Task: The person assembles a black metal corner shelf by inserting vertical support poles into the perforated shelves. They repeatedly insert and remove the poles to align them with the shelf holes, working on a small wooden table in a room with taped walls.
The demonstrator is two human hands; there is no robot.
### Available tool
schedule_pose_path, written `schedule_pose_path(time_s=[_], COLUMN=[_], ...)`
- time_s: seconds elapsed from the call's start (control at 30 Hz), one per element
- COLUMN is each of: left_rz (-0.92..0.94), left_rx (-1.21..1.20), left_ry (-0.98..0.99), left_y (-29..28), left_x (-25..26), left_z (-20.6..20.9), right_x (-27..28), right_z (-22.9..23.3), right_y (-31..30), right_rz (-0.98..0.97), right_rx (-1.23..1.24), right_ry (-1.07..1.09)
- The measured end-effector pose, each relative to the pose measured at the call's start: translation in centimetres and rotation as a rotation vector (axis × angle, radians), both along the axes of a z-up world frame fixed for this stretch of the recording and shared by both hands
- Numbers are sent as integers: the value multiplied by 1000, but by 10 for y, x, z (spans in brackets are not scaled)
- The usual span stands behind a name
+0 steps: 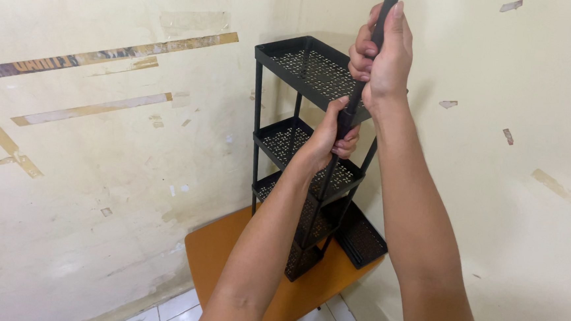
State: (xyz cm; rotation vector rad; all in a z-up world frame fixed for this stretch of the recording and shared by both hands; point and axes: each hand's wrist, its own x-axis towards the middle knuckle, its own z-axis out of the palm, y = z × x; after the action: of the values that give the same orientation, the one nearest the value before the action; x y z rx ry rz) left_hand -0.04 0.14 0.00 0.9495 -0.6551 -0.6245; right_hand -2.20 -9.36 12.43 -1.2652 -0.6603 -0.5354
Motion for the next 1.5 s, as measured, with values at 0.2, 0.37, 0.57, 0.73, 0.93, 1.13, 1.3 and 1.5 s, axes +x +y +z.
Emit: schedule_pose_path(time_s=[0.2,0.37,0.57,0.73,0.93,1.13,1.3,1.5], left_rz=[-3,8,16,101,140,368,567,428], left_rx=[-5,6,-13,-55,-178,-131,-264,-488], left_ry=[-13,-5,15,-14,-28,-45,-71,-76], left_y=[-1,0,0,-1,3,17,34,52], left_x=[0,1,0,-1,-7,-10,-12,-46], left_z=[1,1,-2,-12,-26,-49,-83,-76], right_x=[-1,-3,-5,-9,-20,-45,-73,-105], right_z=[2,2,0,-1,-4,-11,-28,-72], right_y=[-3,-4,-4,-6,-10,-16,-18,-10], right_rz=[-16,-6,-15,29,76,116,126,120], right_rx=[-17,-22,-5,35,36,71,86,135], right_ry=[-24,-31,-28,-21,-43,-6,54,200])
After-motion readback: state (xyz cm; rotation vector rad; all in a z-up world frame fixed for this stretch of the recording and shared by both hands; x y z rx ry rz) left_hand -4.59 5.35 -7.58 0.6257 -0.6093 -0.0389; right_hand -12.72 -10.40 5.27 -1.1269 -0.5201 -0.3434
